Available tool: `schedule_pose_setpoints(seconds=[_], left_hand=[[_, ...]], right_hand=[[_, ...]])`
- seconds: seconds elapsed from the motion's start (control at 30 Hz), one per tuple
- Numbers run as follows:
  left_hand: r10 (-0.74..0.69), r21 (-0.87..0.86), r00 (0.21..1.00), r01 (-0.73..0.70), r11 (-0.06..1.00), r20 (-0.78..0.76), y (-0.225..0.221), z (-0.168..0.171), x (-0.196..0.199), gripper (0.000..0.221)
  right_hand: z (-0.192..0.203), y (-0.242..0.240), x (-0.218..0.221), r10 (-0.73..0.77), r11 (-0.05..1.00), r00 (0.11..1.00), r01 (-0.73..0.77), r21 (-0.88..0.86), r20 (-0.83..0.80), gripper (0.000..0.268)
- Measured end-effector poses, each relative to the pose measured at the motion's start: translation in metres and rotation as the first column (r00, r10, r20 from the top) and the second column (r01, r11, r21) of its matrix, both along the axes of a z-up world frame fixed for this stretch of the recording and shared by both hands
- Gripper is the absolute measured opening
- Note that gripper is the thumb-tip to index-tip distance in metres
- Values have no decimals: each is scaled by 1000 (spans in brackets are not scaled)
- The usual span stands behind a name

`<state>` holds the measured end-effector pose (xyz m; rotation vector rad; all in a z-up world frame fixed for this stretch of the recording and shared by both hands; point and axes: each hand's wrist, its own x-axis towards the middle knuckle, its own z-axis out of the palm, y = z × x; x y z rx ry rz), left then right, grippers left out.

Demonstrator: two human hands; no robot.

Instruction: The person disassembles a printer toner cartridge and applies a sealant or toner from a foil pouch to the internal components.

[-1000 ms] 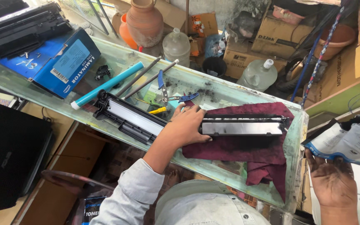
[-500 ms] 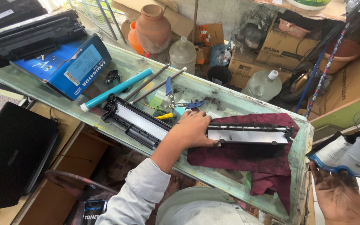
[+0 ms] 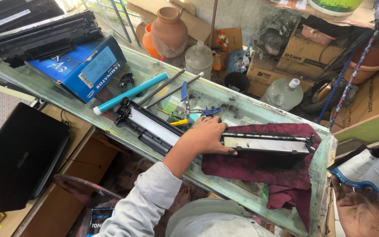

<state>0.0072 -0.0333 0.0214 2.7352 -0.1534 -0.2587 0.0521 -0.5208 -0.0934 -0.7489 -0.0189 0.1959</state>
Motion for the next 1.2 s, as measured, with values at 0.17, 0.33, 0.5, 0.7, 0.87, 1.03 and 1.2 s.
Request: schedule_pose_setpoints(seconds=[0.17, 0.33, 0.5, 0.7, 0.87, 1.03, 1.2], left_hand=[[-21, 0, 999, 21, 1000, 43, 31, 22, -12, 85], [51, 150, 996, -60, 987, 67, 103, 51, -60, 72], [48, 303, 998, -60, 951, 48, 125, 46, -88, 67], [3, 342, 993, -44, 939, 120, 128, 37, -95, 54], [-2, 340, 996, -30, 940, 92, 131, 35, -94, 56], [-9, 338, 999, -3, 941, 33, 140, 24, -84, 58], [-46, 296, 996, 66, 953, -74, 152, 12, -66, 42]], right_hand=[[5, 4, -3, -46, 999, 999, 46, -18, -16, 23], [9, 1, -7, -87, 995, 996, 86, -50, -27, 25], [11, 5, -5, -77, 995, 997, 76, -57, -18, 28], [19, 19, 0, -18, 998, 999, 21, -64, 52, 32], [21, 23, -4, -16, 1000, 1000, 16, 5, -19, 36], [20, 23, -9, -19, 998, 1000, 18, -53, -7, 37], [23, 26, -12, 12, 1000, 999, -11, -24, 39, 38]])
